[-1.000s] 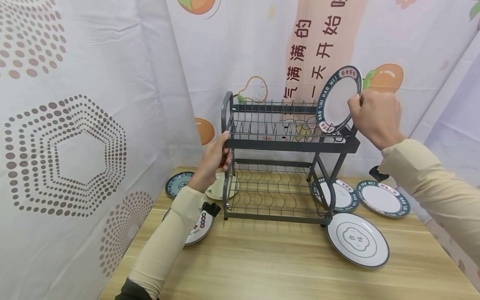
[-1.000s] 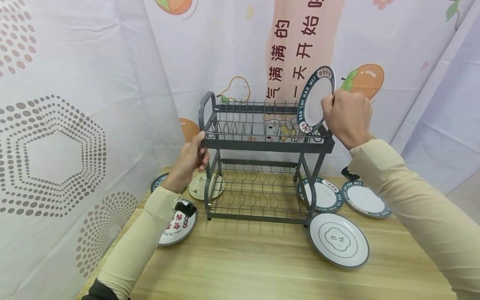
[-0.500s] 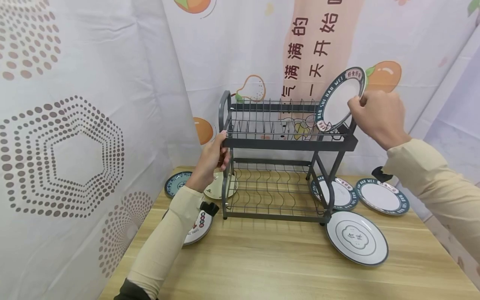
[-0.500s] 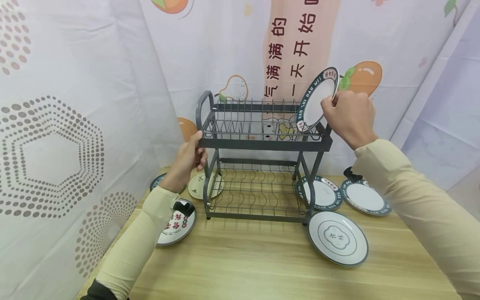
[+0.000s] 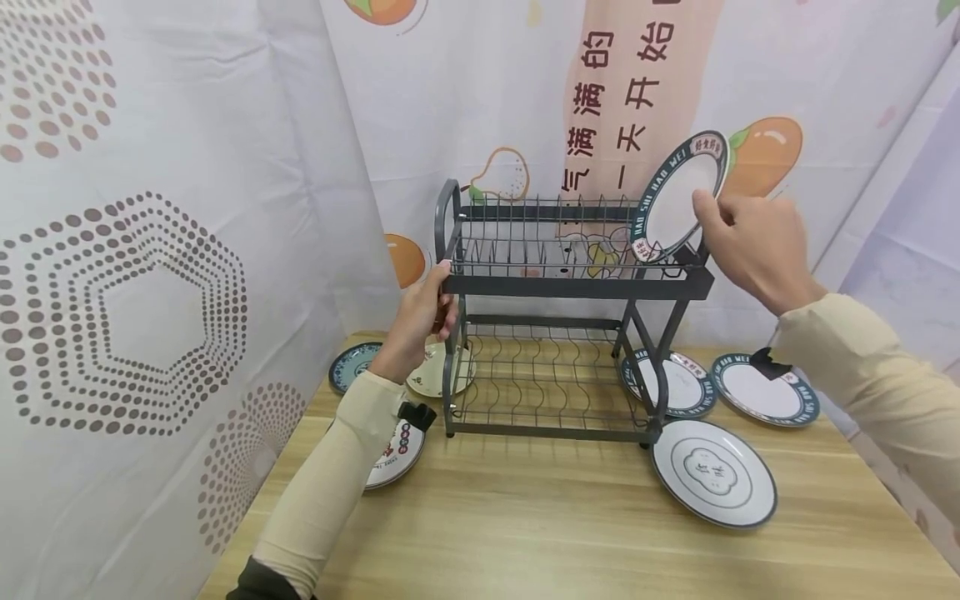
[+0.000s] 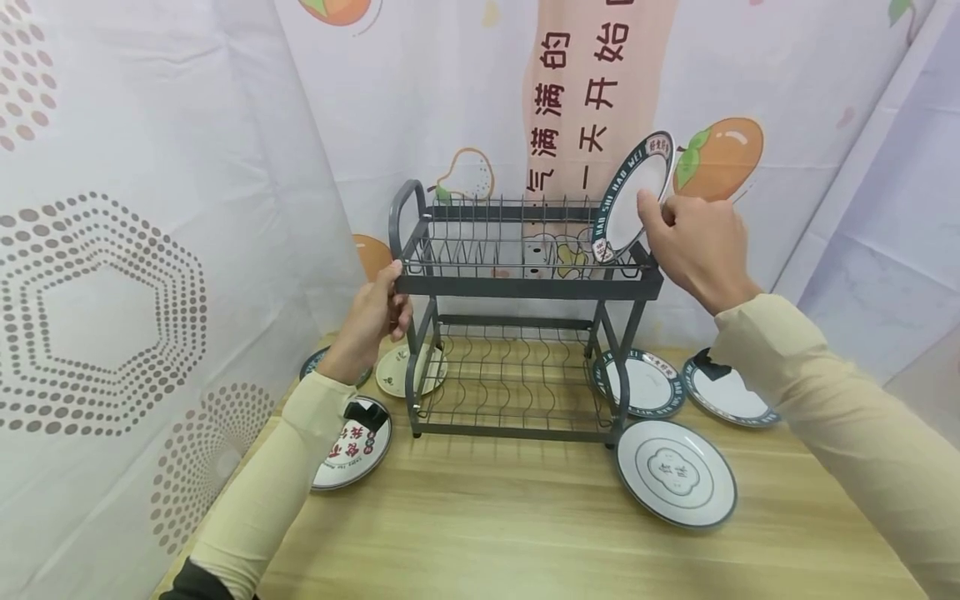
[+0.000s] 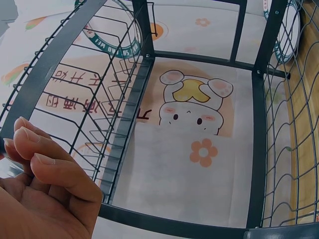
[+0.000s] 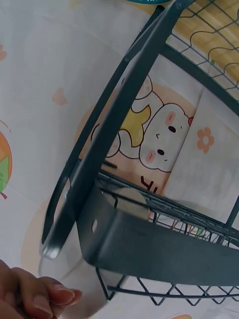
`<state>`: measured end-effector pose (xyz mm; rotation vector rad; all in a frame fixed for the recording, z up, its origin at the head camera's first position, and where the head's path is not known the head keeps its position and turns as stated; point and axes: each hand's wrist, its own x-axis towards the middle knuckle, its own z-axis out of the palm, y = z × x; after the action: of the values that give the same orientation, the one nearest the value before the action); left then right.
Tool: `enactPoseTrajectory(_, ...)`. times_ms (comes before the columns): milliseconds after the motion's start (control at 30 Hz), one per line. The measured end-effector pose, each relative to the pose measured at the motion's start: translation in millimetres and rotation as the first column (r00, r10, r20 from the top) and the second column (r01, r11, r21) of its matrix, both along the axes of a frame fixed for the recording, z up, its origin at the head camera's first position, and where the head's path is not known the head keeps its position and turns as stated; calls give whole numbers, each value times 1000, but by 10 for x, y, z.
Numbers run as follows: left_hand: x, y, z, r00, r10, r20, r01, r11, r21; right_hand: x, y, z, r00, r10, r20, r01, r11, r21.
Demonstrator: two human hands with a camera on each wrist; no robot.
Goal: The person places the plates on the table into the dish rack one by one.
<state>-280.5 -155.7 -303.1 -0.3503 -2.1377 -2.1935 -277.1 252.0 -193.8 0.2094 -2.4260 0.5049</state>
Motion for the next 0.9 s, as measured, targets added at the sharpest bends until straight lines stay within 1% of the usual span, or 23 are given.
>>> enactPoseTrajectory(200, 8, 5, -20, 1000, -1, 0, 1, 1000, 2, 34, 135, -123, 999, 12, -34, -14, 998, -69)
enactPoseTrajectory(333, 11, 11, -24, 1000, 10, 9, -10, 1000, 3, 67, 259, -203, 1000, -4, -3, 4, 996, -85)
enactPoseTrajectory(600, 2, 8, -16, 1000, 10, 5, -10, 1000, -6, 131, 510, -386, 998, -26, 61, 30, 998, -59)
enactPoseTrajectory(800, -4, -1, -9, 1000, 14, 0, -14, 1000, -5, 161, 677, -545, 987, -51, 152, 55, 998, -21)
enactPoseTrajectory(900, -1, -1, -5, 1000, 13, 1, -13, 1000, -8, 185, 757, -629, 981, -63, 183, 64, 998, -4)
